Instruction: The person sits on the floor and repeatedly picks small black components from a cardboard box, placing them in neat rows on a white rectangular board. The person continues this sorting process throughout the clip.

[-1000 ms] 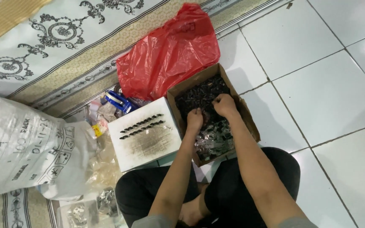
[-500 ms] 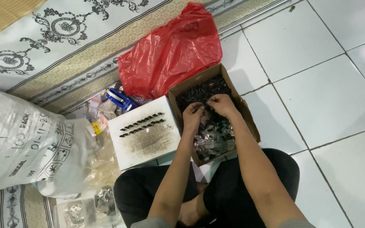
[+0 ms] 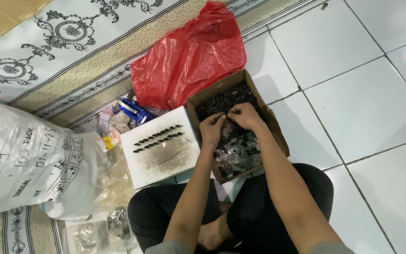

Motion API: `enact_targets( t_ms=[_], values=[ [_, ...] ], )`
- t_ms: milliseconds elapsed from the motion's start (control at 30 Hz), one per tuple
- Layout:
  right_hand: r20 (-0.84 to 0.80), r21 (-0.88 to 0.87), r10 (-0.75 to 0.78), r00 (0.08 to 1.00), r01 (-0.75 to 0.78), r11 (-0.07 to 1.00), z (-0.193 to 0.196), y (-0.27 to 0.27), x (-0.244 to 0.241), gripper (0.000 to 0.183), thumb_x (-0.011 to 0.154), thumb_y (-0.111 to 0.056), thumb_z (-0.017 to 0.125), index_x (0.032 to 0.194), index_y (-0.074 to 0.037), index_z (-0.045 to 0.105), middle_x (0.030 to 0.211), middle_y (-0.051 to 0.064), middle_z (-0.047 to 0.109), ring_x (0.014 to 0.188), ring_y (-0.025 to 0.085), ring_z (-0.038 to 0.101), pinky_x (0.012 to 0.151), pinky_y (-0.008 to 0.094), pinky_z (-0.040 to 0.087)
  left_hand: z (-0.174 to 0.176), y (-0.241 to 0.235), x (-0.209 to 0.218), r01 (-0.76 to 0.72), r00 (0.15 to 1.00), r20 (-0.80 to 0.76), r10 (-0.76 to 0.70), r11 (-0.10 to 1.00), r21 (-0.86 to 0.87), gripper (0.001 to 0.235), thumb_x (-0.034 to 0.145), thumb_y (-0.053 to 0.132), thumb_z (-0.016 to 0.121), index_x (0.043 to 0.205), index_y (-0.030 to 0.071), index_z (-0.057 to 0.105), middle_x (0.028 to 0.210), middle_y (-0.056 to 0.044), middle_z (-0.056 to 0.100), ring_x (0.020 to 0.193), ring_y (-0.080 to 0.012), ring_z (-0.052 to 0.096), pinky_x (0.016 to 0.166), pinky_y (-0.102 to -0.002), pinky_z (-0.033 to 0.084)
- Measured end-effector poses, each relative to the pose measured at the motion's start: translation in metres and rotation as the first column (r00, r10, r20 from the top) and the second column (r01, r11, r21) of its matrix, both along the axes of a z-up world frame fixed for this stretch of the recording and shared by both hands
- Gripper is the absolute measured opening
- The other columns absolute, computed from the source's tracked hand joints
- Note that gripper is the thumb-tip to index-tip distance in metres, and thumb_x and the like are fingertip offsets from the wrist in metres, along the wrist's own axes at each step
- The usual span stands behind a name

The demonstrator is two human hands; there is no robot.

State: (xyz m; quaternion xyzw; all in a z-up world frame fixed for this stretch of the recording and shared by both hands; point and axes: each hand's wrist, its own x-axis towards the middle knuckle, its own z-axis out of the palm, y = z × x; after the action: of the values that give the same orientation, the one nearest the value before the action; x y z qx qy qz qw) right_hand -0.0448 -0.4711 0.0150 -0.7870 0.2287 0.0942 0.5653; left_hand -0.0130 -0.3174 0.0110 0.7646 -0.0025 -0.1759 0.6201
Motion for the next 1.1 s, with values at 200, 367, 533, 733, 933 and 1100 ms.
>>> enact_targets(
  t_ms=[200,367,533,733,933,1100],
  values=[
    [-0.042,-0.047,0.014,0.999,-0.016,0.999,0.005,0.006,-0.001,0.031,0.094,-0.024,0.070,0.115,-0.004,0.077,0.117,0.019,0.075,0.115,0.036,0.068,0.095,0.046,0.057,0.010,0.008,-0.001,0.054,0.998,0.035,-0.057,0.995,0.078,0.019,0.090,0.016,0.079,0.107,0.007,0.082,0.103,-0.020,0.078,0.099,-0.0262,0.073,0.085,-0.040,0.059],
    [-0.007,0.022,-0.020,1.000,0.020,1.000,0.023,0.010,-0.005,0.032,0.093,-0.026,0.073,0.113,-0.002,0.078,0.116,0.021,0.075,0.117,0.039,0.066,0.097,0.049,0.055,0.014,0.014,0.001,0.014,0.999,-0.035,-0.013,1.000,0.024,0.023,0.091,0.018,0.079,0.111,0.006,0.081,0.110,-0.021,0.076,0.103,-0.0286,0.072,0.088,-0.041,0.059],
    [0.018,0.045,-0.074,0.997,0.074,0.996,0.044,0.012,-0.005,0.030,0.096,-0.027,0.070,0.112,-0.003,0.077,0.110,0.018,0.076,0.113,0.035,0.068,0.097,0.049,0.054,0.004,0.011,0.003,-0.067,0.980,-0.196,0.036,0.985,-0.159,0.028,0.093,0.017,0.077,0.117,0.002,0.077,0.122,-0.029,0.069,0.106,-0.0291,0.069,0.093,-0.042,0.058],
    [0.067,-0.063,-0.002,0.998,0.007,0.998,0.050,0.019,-0.005,0.025,0.097,-0.019,0.067,0.112,-0.003,0.078,0.117,0.020,0.074,0.117,0.039,0.066,0.094,0.048,0.057,-0.003,0.016,0.004,-0.042,0.997,-0.065,0.038,0.998,-0.056,0.023,0.089,0.013,0.078,0.111,0.004,0.080,0.107,-0.022,0.075,0.101,-0.0284,0.071,0.086,-0.041,0.059],
    [0.062,-0.196,0.101,0.993,-0.087,0.977,0.039,0.021,-0.005,0.024,0.095,-0.016,0.067,0.111,-0.002,0.079,0.115,0.020,0.075,0.113,0.038,0.069,0.093,0.047,0.059,0.006,0.023,-0.005,0.023,0.997,0.069,-0.027,0.998,0.052,0.018,0.086,0.010,0.076,0.103,0.006,0.082,0.097,-0.018,0.078,0.093,-0.0225,0.071,0.080,-0.037,0.057],
    [0.032,-0.176,0.139,0.990,-0.131,0.976,0.052,0.017,-0.005,0.024,0.094,-0.014,0.067,0.111,0.000,0.078,0.117,0.022,0.074,0.113,0.041,0.068,0.095,0.049,0.059,0.002,0.027,-0.004,0.040,0.997,0.070,-0.037,0.999,-0.031,0.016,0.086,0.007,0.077,0.101,0.004,0.082,0.095,-0.019,0.078,0.091,-0.0209,0.071,0.080,-0.037,0.058]
  ],
)
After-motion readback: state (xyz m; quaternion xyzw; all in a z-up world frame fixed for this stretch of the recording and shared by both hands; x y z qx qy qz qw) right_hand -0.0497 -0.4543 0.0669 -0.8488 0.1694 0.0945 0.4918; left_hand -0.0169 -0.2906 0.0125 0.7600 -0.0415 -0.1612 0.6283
